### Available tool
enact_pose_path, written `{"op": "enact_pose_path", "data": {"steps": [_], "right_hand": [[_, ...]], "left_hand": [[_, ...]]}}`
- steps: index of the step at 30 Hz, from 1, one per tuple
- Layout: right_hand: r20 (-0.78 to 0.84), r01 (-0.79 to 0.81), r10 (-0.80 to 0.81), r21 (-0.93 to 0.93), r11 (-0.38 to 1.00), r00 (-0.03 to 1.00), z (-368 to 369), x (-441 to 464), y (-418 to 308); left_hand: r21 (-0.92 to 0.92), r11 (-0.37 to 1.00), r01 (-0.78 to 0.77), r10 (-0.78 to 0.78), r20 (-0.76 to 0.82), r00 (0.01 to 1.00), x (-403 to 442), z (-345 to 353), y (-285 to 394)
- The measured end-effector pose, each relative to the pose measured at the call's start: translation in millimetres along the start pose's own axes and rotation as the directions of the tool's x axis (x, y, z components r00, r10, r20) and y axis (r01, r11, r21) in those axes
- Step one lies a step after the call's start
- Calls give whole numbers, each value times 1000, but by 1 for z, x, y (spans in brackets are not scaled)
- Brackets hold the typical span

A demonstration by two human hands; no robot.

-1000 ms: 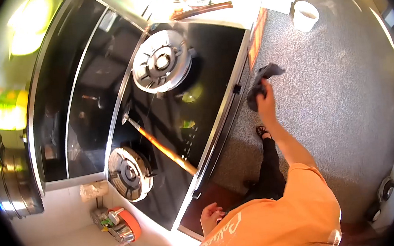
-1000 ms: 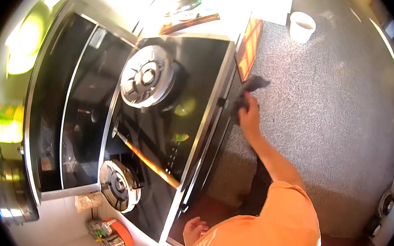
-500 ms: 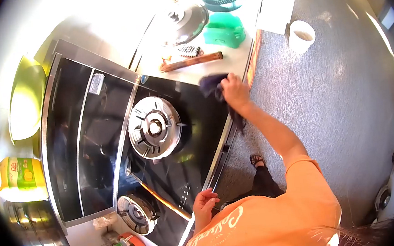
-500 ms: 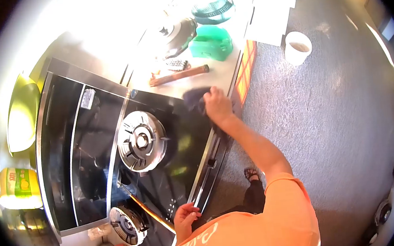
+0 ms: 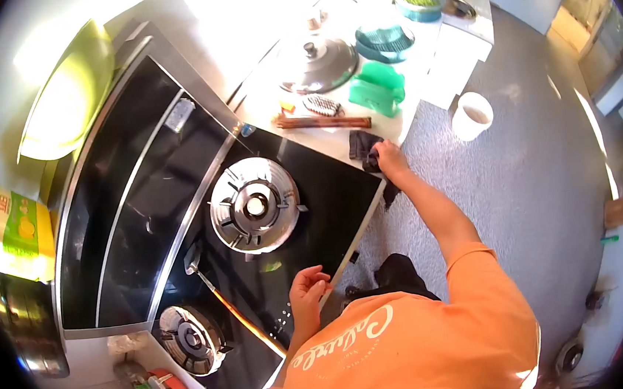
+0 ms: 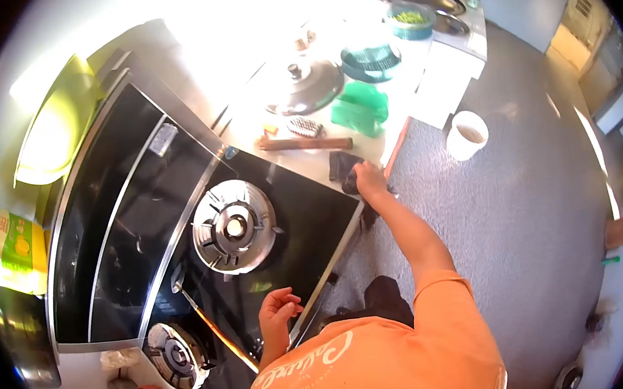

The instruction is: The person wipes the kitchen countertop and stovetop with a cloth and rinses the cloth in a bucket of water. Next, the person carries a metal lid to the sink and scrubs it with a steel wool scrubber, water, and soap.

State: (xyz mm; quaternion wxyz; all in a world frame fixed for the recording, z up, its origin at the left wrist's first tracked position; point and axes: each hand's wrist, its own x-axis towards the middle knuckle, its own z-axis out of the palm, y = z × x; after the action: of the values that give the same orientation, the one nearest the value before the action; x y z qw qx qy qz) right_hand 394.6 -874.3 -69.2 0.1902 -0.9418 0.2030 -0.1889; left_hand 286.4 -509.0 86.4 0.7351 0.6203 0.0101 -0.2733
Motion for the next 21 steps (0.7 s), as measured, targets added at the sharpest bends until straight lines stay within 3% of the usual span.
{"op": "enact_pose_path", "data": {"steps": [2,3,4,5,7,8,9,10,12,18,21], "right_hand": [[26,53,-51,-115,992,998,-4,7,-10],[1,155,-156,-114,981,988,1,9,-6],[6,281,-282,-120,952,959,-8,8,-9],[-27,413,-415,-60,909,909,-14,6,-7],[-74,592,-590,23,805,804,-26,11,-7],[-76,642,-638,53,765,767,-33,14,-5],[-47,641,-639,91,762,767,-34,14,-3],[-25,645,-647,123,754,762,-34,22,-1],[14,628,-640,174,759,769,-35,28,2],[85,581,-613,238,778,786,-31,38,7],[80,605,-653,305,736,754,-22,49,6]], "left_hand": [[27,997,-69,66,95,993,23,14,20],[70,989,-134,124,126,984,39,28,32],[-8,982,-188,187,178,966,62,44,37],[71,921,-383,357,237,904,93,61,39],[469,667,-578,469,339,816,150,102,68],[615,445,-651,553,383,740,186,120,69],[772,187,-607,599,400,694,225,135,58],[888,56,-456,511,367,778,260,149,48],[953,-88,-288,336,301,892,326,167,27],[843,-464,-272,160,382,910,401,173,7],[772,-512,-376,167,519,838,410,158,0]]}}
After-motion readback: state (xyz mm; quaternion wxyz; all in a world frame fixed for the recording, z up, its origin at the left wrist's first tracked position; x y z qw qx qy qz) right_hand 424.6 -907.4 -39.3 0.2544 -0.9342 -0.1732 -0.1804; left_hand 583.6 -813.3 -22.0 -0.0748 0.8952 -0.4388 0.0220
